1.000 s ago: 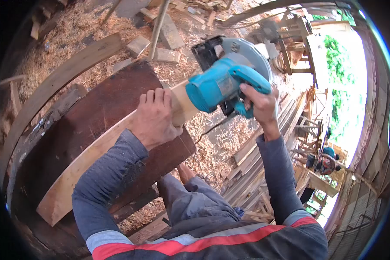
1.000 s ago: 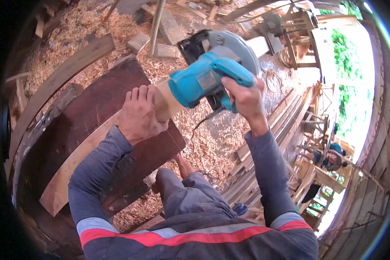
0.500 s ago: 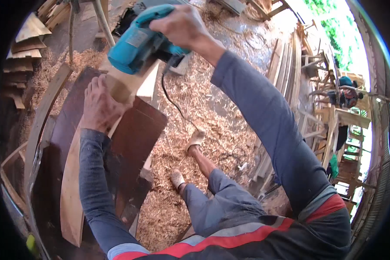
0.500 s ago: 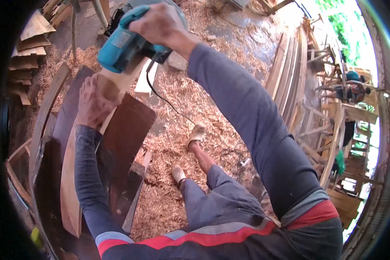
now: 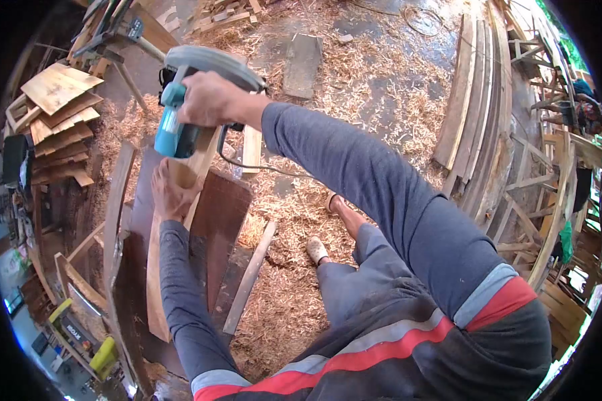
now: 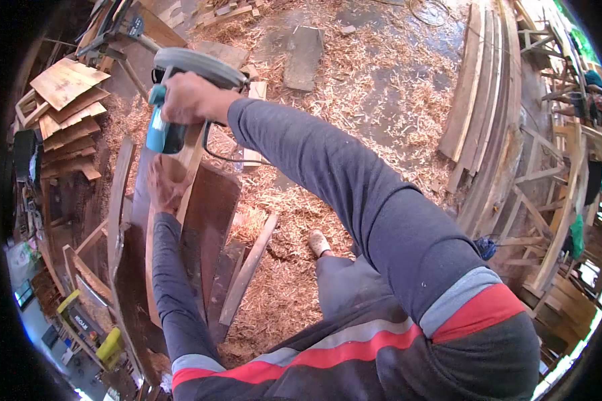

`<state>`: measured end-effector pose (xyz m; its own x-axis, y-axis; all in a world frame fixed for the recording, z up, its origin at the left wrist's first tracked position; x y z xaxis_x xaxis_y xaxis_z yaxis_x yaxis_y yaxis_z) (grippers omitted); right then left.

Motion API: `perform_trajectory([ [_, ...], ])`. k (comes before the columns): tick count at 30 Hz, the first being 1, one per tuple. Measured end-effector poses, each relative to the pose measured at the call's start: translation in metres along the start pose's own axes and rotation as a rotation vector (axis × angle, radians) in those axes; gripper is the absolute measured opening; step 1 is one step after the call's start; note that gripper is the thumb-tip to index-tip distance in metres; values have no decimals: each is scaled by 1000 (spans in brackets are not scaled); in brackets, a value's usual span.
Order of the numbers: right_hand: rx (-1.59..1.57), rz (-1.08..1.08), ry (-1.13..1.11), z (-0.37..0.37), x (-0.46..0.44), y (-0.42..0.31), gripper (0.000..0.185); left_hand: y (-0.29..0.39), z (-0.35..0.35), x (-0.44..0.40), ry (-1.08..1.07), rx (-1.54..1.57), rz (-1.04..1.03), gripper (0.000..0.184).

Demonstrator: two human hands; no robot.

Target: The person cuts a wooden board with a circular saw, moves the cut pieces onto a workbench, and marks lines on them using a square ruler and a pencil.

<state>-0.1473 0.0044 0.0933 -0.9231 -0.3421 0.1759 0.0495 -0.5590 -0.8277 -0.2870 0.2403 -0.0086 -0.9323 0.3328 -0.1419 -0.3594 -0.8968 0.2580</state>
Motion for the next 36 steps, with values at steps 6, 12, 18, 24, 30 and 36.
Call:
perform_trajectory([
  [6, -210, -45, -129, 1, 2, 4, 28, -2, -4, 5, -36, -101, 54, 101],
  [12, -158, -63, -181, 37, 25, -7, 29, -2, -2, 3, -157, -109, 163, 111],
  [18, 21, -46, -205, 90, 48, 36, 33, 11, 14, -11, -128, -27, 198, 104],
  [24, 87, -119, -106, 183, 70, 80, 35, 11, 18, -13, -198, -24, 234, 106],
  [30, 426, -303, -107, 223, -4, 155, 35, 7, 17, -17, -98, 2, 155, 107],
  [36, 855, -389, -410, 175, -160, 339, 41, -7, 4, -8, -165, 72, 174, 112],
])
Point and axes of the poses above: each hand's wrist, its own x-axis away from the middle knuckle, its own z-axis out of the back of the hand, y = z × x, the point moved 3 cm from there along -x, towards the middle knuckle, and after that the axes turned 14 degrees about -z, right-handed, at the moved point
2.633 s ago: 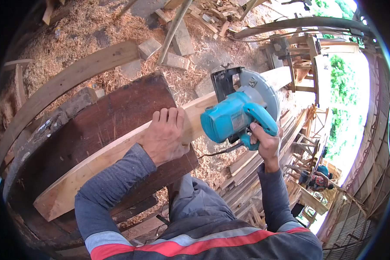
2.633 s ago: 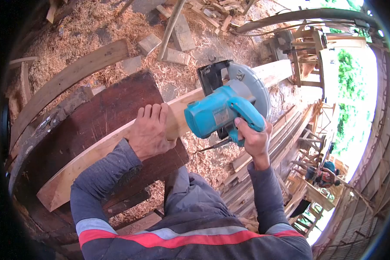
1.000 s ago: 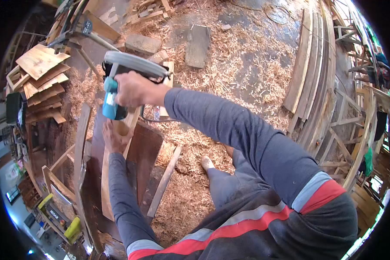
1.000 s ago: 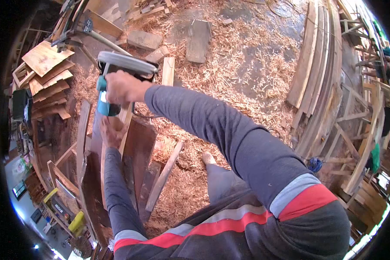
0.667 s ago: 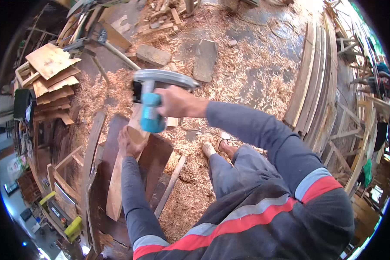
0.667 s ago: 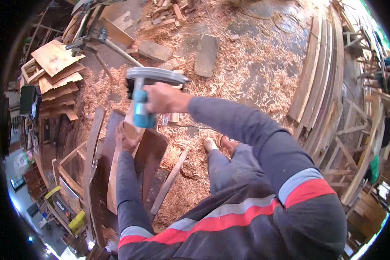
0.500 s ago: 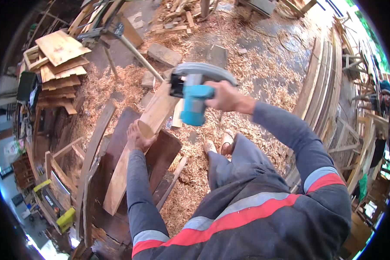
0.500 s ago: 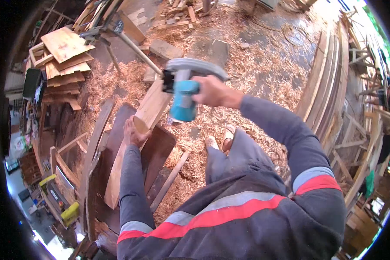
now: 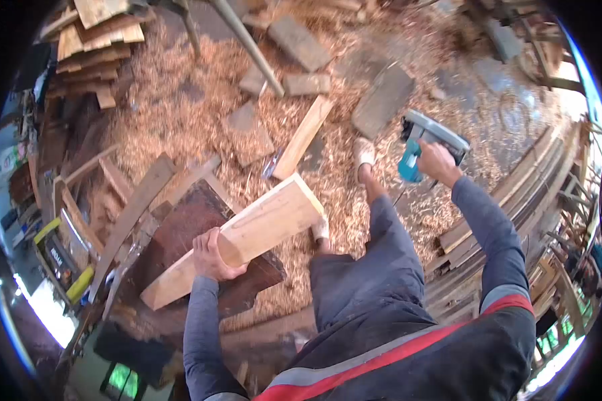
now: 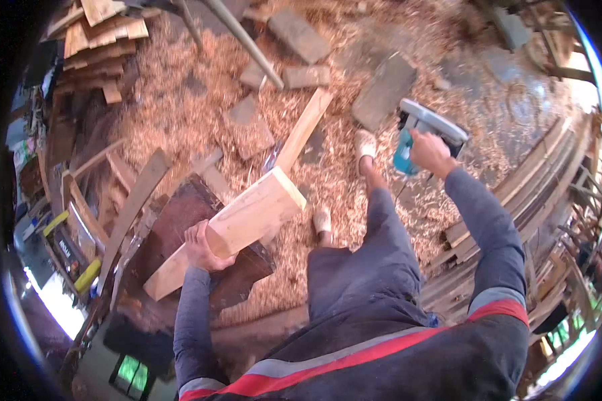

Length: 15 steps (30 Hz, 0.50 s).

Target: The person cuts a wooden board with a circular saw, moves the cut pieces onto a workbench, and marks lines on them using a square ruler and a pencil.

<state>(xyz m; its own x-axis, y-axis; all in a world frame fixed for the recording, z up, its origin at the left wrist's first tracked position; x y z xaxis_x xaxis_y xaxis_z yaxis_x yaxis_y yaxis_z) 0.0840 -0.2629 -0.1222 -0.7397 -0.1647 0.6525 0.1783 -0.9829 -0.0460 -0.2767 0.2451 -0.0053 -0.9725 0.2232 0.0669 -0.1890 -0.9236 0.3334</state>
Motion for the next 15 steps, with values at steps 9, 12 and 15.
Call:
perform_trajectory([
  [9, 294, 107, -128, -100, -269, -6, 24, -19, -9, 52, -177, 50, 44, 111],
  [12, 333, 43, -97, -126, -333, -13, 21, -10, -6, 26, -106, 22, 14, 105],
  [15, 399, 38, 55, -155, -382, -14, 16, -8, -2, 37, -140, -27, 17, 98],
])
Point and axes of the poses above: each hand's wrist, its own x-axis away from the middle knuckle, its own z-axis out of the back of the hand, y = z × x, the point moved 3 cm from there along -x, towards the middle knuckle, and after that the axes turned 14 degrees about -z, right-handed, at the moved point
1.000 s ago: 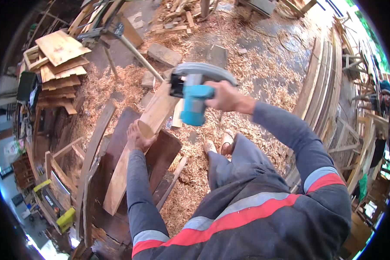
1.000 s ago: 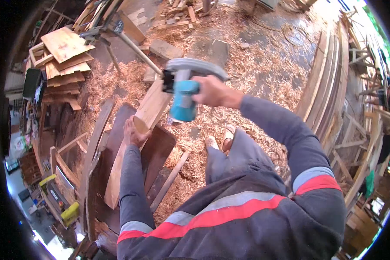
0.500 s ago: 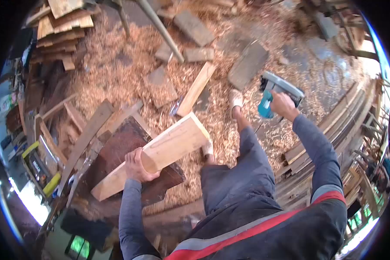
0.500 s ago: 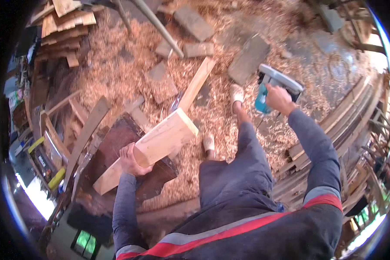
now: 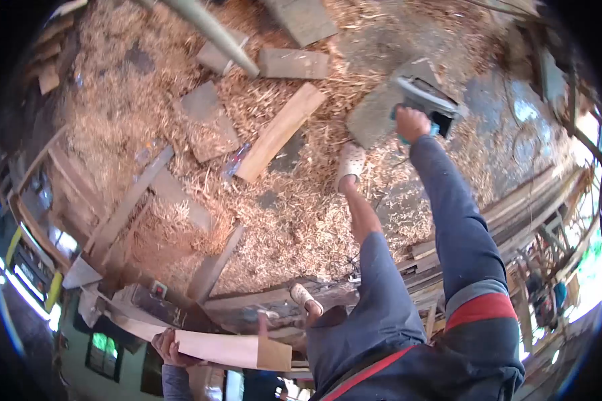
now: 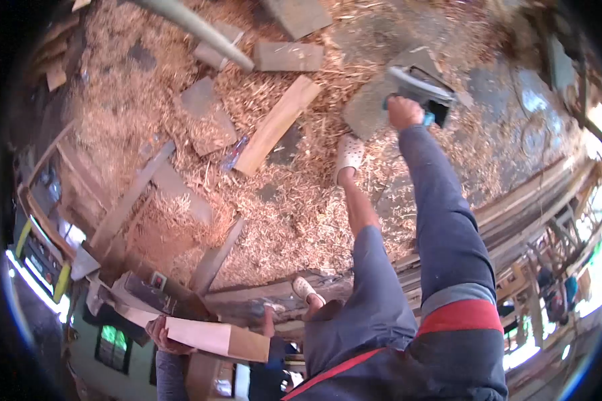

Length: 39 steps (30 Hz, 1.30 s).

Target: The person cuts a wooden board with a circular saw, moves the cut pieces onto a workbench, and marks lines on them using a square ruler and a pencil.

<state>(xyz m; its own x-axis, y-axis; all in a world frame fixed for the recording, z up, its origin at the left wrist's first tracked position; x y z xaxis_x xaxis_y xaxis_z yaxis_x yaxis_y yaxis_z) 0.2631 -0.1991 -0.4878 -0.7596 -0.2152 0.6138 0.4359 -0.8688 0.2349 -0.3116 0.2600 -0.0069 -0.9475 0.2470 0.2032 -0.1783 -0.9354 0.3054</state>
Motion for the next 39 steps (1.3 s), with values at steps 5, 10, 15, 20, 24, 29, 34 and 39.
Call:
perform_trajectory([
  [5, 62, -163, -49, -80, -68, 6, 23, 4, 9, 27, -55, 99, 75, 35],
  [10, -118, -414, -40, -212, -77, 16, 24, 3, 3, 14, 97, 27, -15, 32],
  [15, 292, -15, 57, -219, -57, -40, 33, 8, 15, 3, 45, 0, 3, 33],
  [20, 364, -99, 3, -232, -58, -55, 36, 22, 18, 6, 24, 15, 58, 35],
  [24, 688, 342, -54, -188, -3, -151, 63, 27, 18, 8, 22, 29, 86, 36],
  [29, -474, -99, -403, -108, -18, -295, 108, 23, 17, 7, 17, 43, 80, 37],
  [34, -299, -85, -267, -176, -94, -349, 93, 23, 18, 0, 5, 43, 87, 39],
  [39, -661, -222, -512, -188, -88, -340, 95, 26, 13, 3, 48, 41, 115, 40],
])
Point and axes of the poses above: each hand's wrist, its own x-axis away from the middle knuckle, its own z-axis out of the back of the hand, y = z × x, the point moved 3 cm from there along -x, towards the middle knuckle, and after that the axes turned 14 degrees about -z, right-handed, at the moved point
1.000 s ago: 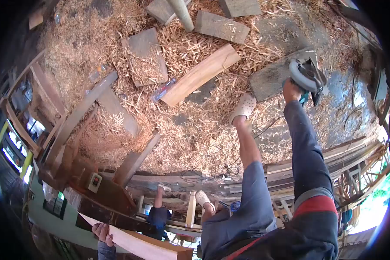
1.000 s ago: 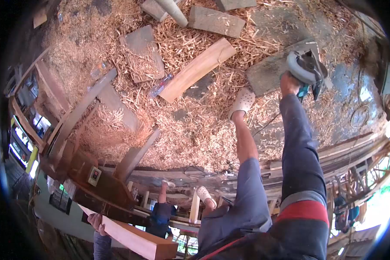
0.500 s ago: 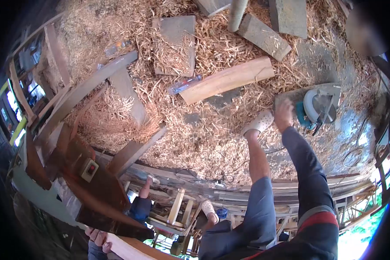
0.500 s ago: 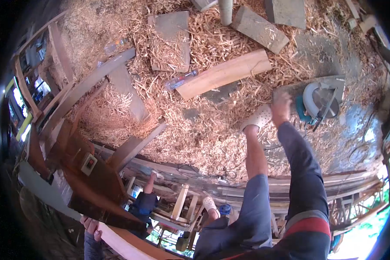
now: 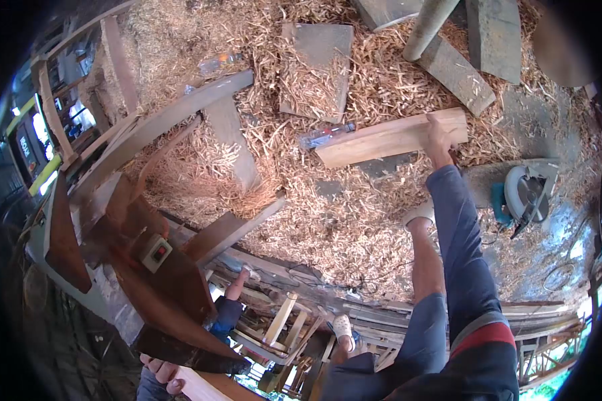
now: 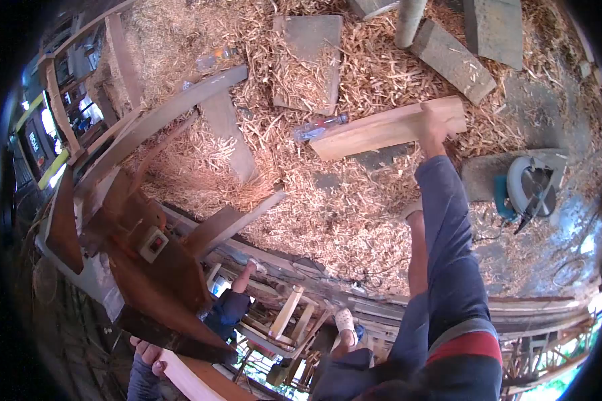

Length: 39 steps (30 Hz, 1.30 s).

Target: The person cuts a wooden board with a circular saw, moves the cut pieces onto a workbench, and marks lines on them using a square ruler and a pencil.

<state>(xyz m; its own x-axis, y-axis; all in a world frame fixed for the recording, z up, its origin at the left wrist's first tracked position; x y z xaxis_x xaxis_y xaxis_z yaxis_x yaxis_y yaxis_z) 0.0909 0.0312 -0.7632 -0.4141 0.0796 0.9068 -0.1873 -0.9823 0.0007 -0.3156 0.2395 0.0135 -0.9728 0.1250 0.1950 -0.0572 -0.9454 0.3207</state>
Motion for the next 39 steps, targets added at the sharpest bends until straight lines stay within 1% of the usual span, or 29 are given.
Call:
perform_trajectory([
  [1, -151, -62, -85, 7, 13, 4, 102, -1, -3, 1, 9, -8, 3, 41],
  [2, -583, -132, -154, -18, 7, 26, 86, -2, -5, -3, 16, -23, 7, 41],
  [4, -898, -101, -104, -2, 31, 45, 67, -8, 9, -15, -95, 12, 1, 45],
  [5, -851, -18, -32, 18, 70, 48, 70, -10, 12, -18, -222, 39, 0, 48],
  [6, -801, 60, 45, 35, 108, 52, 72, -13, 12, -14, -235, 91, -4, 55],
  [7, -821, 130, 81, 52, 145, 50, 80, -12, 12, -3, -230, 95, -26, 54],
  [8, -788, 122, 193, 57, 164, 60, 95, -11, 11, 8, -225, 99, -48, 54],
  [9, -752, 115, 303, 62, 180, 71, 112, -18, 10, -13, -221, 125, -45, 51],
  [11, -736, 163, 349, 92, 224, 75, 114, -16, 7, -2, -256, 58, -71, 46],
  [12, -754, 174, 329, 107, 244, 77, 115, -17, 3, -6, -233, 39, -65, 49],
  [13, -775, 188, 309, 123, 263, 79, 116, -18, 0, -7, -215, 15, -75, 61],
  [14, -835, 219, 290, 140, 282, 80, 115, -18, -6, -9, -128, -36, -89, 72],
  [15, -826, 234, 305, 158, 299, 82, 115, -20, -8, -18, -78, -2, -89, 76],
  [17, -919, 258, 341, 193, 330, 92, 109, -23, -14, -11, -46, -27, -108, 71],
  [18, -932, 284, 394, 210, 345, 100, 104, -21, -8, -24, -68, 22, -50, 71],
  [19, -931, 308, 409, 229, 362, 109, 104, -26, -12, -20, 3, 21, -121, 80],
  [20, -953, 292, 417, 245, 386, 119, 102, -24, -2, -35, -88, 104, -61, 92],
  [22, -1074, 336, 372, 274, 447, 127, 97, -22, -1, -38, 19, 93, -100, 108],
  [23, -1082, 360, 396, 284, 474, 133, 97, -20, 7, -45, -4, 95, -101, 110],
  [26, -1116, 548, 585, 315, 554, 166, 94, -14, 5, -43, 117, 86, -156, 110],
  [28, -1166, 599, 679, 328, 612, 192, 90, -14, 7, -43, 114, 95, -130, 111],
  [29, -1200, 619, 723, 328, 642, 207, 87, -12, 7, -43, 144, 73, -174, 111],
  [31, -1221, 682, 740, 325, 706, 247, 80, -7, 16, -47, 98, 93, -111, 113],
  [32, -1215, 642, 794, 317, 742, 269, 77, -2, 26, -50, 17, 164, -64, 111],
  [33, -1210, 604, 850, 309, 775, 290, 73, -3, 33, -48, 29, 149, -116, 111],
  [35, -1195, 580, 937, 290, 838, 333, 73, -15, 30, -71, -84, 305, -74, 110],
  [37, -1130, 511, 1016, 267, 892, 371, 74, -12, 34, -104, -133, 218, -112, 103],
  [38, -1109, 512, 1123, 253, 927, 380, 72, -27, 7, -126, -138, 344, -137, 113],
  [39, -1167, 482, 1224, 243, 962, 396, 72, -15, 16, -145, -294, 569, -121, 109],
])
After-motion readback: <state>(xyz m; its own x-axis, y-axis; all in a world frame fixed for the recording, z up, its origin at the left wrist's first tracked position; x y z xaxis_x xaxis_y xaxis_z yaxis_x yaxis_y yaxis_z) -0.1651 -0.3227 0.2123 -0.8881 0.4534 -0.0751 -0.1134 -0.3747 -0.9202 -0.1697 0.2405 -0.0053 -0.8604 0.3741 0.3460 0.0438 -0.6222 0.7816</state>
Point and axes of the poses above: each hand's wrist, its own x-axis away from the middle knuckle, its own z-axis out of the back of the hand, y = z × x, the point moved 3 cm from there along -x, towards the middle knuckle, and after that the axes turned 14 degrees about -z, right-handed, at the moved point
